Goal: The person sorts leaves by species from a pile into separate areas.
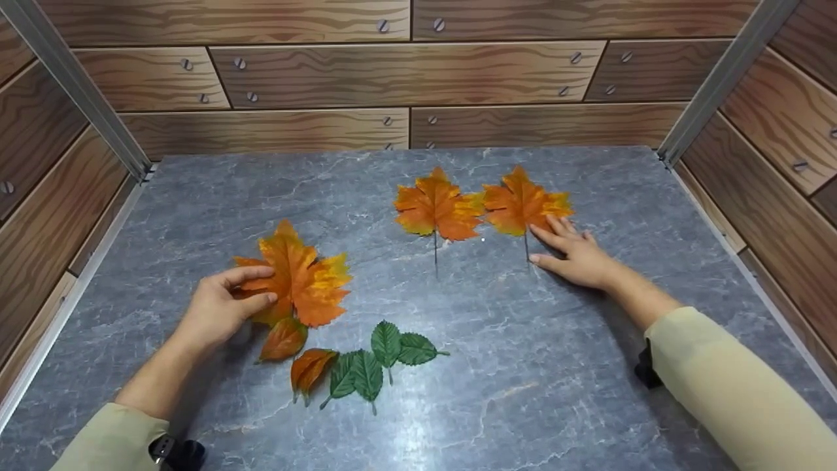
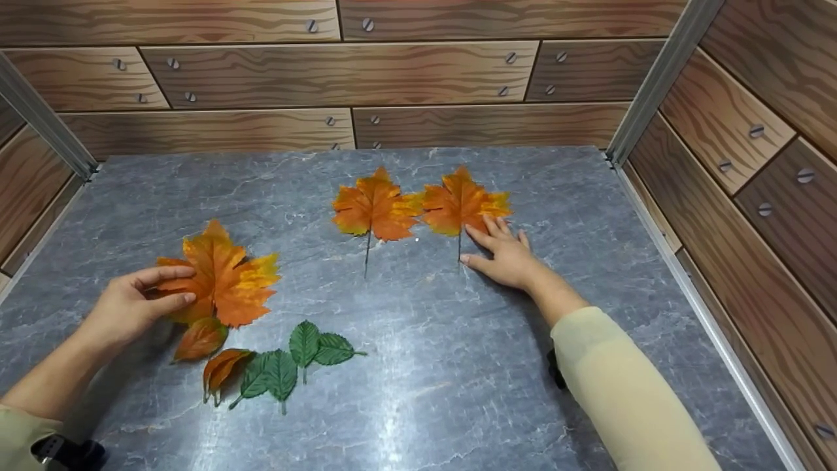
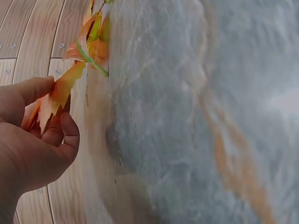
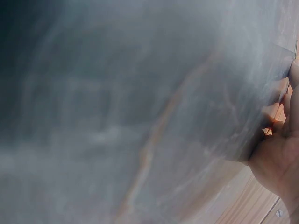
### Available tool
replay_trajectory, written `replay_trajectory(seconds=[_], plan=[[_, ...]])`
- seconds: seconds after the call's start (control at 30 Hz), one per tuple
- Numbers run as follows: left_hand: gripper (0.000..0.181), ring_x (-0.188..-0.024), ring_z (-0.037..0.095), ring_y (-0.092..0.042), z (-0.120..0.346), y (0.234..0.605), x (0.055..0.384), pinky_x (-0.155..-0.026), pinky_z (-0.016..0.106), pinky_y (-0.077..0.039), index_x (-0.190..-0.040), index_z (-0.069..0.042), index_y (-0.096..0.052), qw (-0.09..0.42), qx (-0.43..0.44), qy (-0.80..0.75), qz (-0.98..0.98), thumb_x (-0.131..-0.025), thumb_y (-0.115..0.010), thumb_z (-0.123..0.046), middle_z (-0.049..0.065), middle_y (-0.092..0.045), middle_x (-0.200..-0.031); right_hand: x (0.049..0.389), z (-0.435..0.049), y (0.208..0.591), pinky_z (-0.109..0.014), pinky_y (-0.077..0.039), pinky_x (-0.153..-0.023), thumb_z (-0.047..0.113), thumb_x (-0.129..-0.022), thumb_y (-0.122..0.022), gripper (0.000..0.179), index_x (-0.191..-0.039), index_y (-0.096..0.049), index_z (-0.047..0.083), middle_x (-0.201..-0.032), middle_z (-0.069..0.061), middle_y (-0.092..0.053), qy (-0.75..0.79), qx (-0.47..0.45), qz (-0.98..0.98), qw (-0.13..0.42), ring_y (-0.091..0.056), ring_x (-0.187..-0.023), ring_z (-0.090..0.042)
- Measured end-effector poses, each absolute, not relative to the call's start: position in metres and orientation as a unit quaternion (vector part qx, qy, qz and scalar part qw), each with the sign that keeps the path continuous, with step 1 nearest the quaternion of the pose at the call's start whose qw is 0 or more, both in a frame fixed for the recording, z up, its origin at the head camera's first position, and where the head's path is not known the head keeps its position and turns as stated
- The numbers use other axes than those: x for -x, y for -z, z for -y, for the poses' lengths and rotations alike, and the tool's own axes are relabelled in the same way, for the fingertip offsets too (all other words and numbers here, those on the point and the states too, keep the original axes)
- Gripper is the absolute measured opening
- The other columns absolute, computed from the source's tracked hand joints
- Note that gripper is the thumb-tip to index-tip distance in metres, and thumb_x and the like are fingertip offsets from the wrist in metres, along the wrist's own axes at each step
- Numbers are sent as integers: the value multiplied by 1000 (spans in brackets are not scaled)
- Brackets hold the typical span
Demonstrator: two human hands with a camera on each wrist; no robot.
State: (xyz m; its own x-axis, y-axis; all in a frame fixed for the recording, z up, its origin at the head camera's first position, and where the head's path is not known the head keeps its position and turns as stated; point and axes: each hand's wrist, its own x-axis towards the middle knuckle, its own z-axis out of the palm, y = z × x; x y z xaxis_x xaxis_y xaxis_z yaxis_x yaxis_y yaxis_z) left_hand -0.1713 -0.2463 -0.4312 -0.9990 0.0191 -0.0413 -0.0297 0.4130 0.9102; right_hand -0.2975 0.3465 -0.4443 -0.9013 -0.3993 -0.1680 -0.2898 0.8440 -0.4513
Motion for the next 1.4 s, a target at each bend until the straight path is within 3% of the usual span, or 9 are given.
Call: replay_trajectory(seconds=[0.2,0.5,1.4], plan=[[42,-106,20,-68,240,424,170,-82,22,-59,-136,-3,-71,-6,-8,-539,-842,-95,-80,-5,21,-68,-131,298,-348,446,-76,8,-119,56,-108,-53,78,-170,-27,15,-176,-22,-2,213,184,-951,127,7,-159,-48],[38,-99,10,-69,233,404,172,-81,19,-59,-133,-3,-74,-62,-34,-549,-833,-95,-79,-1,21,-70,-128,298,-347,445,-75,9,-120,57,-108,-51,79,-170,-25,16,-176,-21,0,213,180,-951,134,8,-160,-47],[38,-101,13,-70,218,358,182,-79,21,-60,-133,-3,-74,-119,-79,-570,-809,-95,-78,-1,15,-70,-127,300,-348,446,-75,8,-120,62,-107,-50,81,-171,-25,19,-177,-19,1,208,174,-953,139,8,-160,-45]])
